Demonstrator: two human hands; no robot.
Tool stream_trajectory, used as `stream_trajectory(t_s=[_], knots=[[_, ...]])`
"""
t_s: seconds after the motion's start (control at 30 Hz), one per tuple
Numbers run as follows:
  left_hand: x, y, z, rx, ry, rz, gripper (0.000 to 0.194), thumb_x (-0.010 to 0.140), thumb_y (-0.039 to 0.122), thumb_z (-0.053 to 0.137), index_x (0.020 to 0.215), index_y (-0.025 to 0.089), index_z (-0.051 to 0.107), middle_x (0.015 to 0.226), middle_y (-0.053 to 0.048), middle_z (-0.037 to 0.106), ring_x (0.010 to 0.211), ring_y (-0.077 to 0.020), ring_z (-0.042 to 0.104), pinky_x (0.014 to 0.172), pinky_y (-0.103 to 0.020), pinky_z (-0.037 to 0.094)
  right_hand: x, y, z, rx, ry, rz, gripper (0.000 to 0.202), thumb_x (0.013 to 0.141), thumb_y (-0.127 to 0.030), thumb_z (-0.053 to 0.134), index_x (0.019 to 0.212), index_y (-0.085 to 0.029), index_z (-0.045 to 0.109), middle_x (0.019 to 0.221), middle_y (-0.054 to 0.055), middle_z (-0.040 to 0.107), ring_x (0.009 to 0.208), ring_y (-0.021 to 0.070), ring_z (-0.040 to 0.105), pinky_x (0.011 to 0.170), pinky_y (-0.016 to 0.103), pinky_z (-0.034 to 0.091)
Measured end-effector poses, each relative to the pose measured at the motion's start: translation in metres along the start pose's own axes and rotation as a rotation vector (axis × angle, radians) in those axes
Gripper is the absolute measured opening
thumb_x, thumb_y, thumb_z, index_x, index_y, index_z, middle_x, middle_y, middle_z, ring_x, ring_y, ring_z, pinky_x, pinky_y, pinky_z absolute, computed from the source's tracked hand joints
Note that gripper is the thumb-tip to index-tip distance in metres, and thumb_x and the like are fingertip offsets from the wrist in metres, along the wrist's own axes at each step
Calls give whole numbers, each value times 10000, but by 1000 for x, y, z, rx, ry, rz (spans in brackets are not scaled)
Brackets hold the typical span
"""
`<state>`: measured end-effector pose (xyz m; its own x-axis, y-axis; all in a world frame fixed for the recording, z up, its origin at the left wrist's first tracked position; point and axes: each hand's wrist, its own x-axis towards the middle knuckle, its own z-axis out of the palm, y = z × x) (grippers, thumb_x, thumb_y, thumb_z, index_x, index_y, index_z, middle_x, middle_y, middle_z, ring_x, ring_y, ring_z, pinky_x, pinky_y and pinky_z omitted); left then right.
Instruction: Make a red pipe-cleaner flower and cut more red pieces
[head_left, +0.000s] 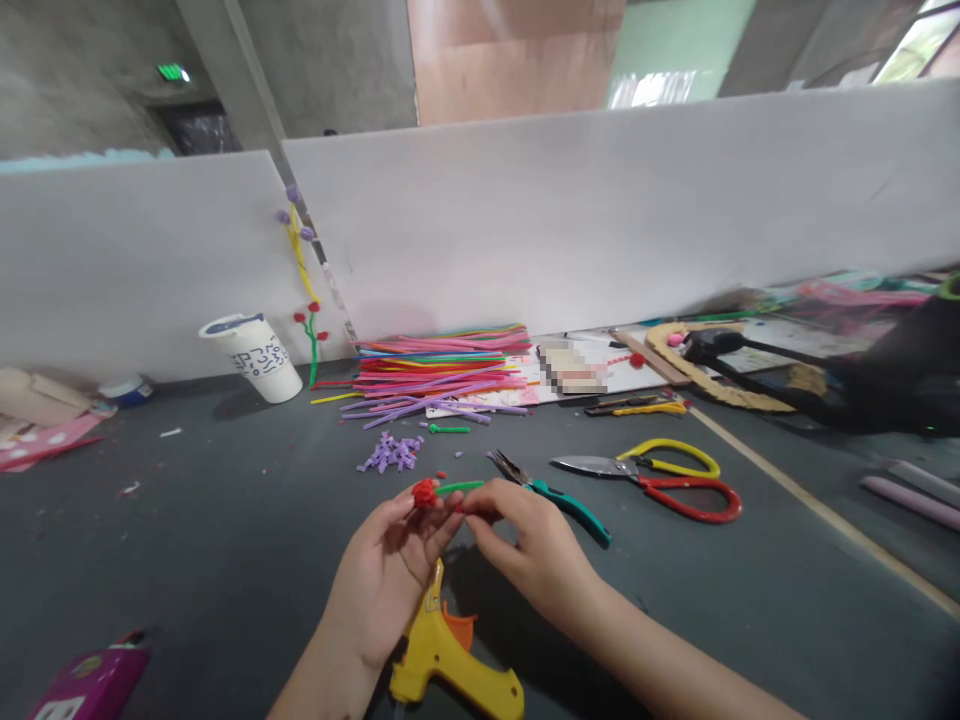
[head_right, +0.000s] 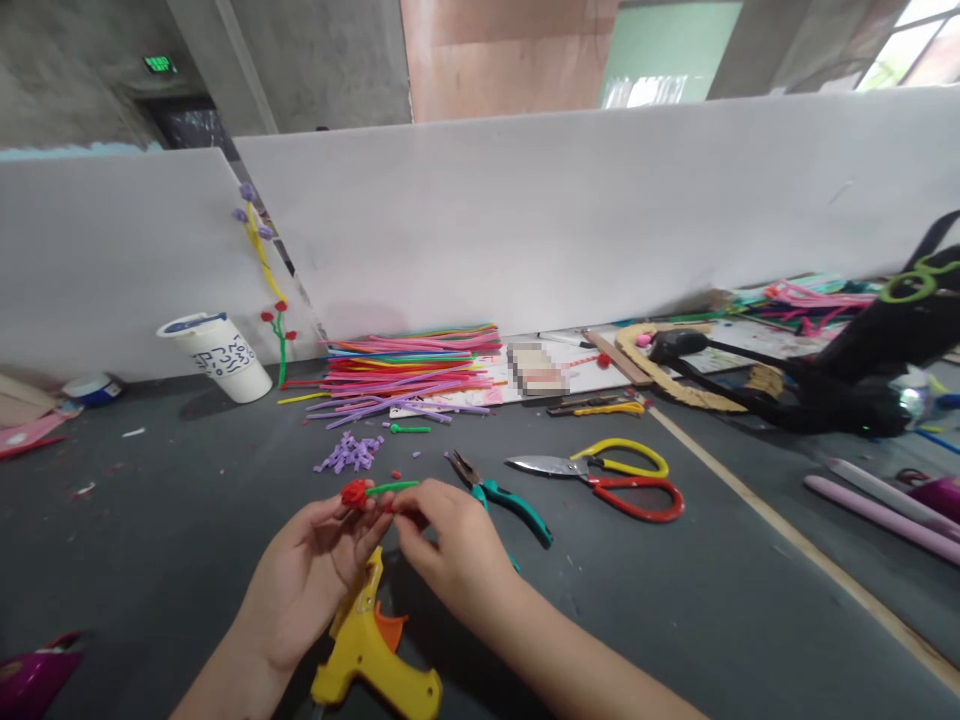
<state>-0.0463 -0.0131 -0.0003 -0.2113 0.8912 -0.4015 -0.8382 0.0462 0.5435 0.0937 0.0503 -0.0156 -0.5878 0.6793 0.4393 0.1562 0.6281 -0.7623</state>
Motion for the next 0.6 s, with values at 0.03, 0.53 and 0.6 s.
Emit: stream_trajectory(t_s=[0.03, 0.53, 0.6], knots=[[0, 0, 1, -8, 7, -1, 268, 774, 36, 424, 762, 44, 692, 763, -156, 725, 752, -187, 687, 782, -314, 553, 1, -2, 0, 106, -1, 90, 119, 791, -134, 495, 821, -183, 598, 780, 25, 636, 711, 143, 581, 657, 243, 455], [-8, -4, 5, 41, -29, 92, 211, 765, 53, 483, 792, 100, 686, 739, -105, 726, 737, -182, 691, 652, -277, 585, 3, -7, 1, 535, -121, 467, 69, 685, -221, 534, 634, -176, 526, 546, -37, 530, 502, 97, 493, 506, 215, 390], [-7, -6, 6, 46, -50, 83, 211, 757, 57, 488, 794, 89, 693, 733, -119, 729, 736, -187, 693, 704, -284, 575, 4, -7, 0, 671, -146, 542, 101, 676, -266, 566, 676, -167, 547, 541, -35, 544, 477, 98, 501, 500, 227, 410]])
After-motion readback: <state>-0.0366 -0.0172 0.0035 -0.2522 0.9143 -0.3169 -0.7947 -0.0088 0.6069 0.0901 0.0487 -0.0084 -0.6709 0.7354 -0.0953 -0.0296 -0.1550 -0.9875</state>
